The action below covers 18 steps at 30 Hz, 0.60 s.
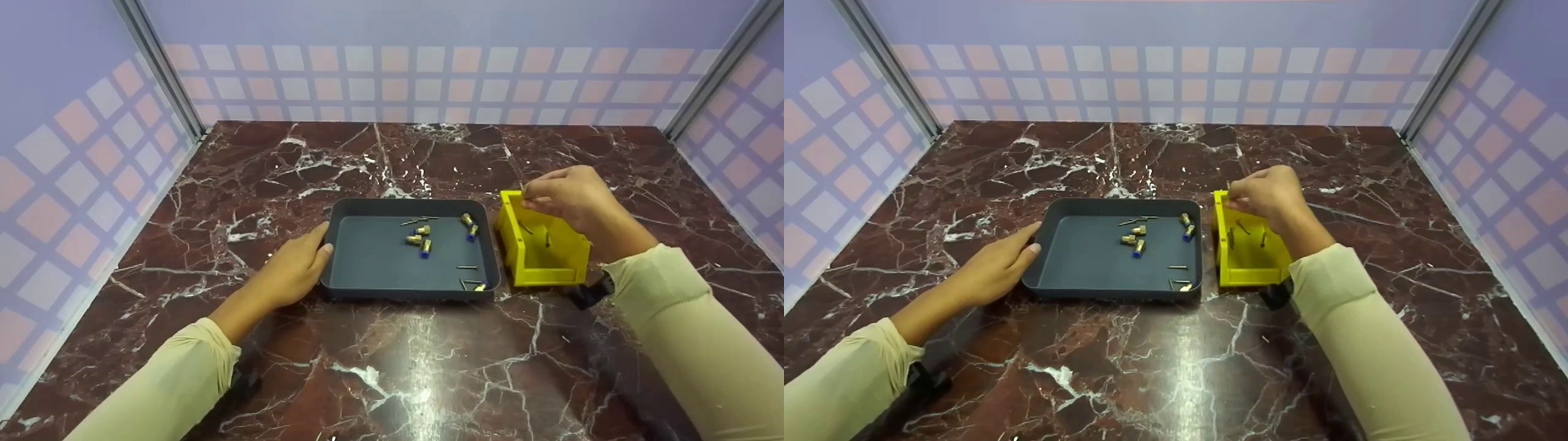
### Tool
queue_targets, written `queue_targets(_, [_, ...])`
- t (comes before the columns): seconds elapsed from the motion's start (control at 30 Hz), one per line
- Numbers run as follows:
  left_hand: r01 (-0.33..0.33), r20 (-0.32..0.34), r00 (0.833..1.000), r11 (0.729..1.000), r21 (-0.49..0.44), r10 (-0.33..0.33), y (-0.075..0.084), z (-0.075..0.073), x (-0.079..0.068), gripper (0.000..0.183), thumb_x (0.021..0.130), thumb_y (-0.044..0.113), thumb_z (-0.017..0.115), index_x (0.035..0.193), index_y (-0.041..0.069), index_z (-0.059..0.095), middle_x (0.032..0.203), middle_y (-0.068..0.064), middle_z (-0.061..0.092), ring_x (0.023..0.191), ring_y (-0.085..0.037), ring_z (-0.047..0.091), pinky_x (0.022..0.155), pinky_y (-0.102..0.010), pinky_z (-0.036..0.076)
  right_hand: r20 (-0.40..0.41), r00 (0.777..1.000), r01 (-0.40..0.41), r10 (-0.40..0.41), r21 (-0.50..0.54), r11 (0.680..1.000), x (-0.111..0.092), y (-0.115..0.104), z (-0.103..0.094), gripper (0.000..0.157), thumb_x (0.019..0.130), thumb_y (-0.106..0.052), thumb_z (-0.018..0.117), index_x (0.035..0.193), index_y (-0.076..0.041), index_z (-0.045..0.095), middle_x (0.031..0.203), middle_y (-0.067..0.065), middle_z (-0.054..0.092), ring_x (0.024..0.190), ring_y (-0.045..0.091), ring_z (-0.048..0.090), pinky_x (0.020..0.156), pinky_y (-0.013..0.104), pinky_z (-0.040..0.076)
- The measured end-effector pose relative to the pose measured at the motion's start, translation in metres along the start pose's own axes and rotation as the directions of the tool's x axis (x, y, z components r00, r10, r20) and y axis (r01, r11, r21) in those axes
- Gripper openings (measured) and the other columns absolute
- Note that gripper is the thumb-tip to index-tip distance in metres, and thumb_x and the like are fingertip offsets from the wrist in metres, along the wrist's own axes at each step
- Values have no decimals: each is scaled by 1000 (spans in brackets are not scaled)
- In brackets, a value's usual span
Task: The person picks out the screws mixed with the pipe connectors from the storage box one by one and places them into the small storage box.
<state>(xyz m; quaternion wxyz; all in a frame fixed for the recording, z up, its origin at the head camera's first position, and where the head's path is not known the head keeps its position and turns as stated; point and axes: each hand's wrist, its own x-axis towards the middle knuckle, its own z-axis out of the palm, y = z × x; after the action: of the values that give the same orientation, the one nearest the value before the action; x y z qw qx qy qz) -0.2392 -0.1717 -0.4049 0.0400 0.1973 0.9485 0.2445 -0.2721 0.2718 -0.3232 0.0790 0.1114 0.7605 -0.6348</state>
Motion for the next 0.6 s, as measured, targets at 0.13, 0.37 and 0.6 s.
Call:
queue_targets(0.13, [-5,-7,1000,1000,4,5,-1,0,1,59,112,30,36,160,-1,25,160,-25,38,147,-44,38,123,-58,29,-23,1000,-10,9,-22,1000,-1,5,-10,13,87,2,73,97,-3,77,101,6,69,82,13,75,86,25,61])
queue_targets(0.37, [-5,-26,1000,1000,11,5,-2,1,2,58,111,30,37,160,-1,27,159,-26,40,146,-45,40,123,-57,30,-54,997,-59,60,28,998,-1,10,-23,11,86,1,76,92,-7,77,91,2,69,79,12,73,85,24,62])
queue_targets(0.6, [-7,-36,999,1000,17,8,-2,1,1,58,111,28,37,160,-1,28,158,-26,40,146,-45,40,123,-57,30,-56,995,-87,87,3,996,1,16,-30,10,86,-1,76,93,-9,75,99,5,64,80,12,73,86,24,61])
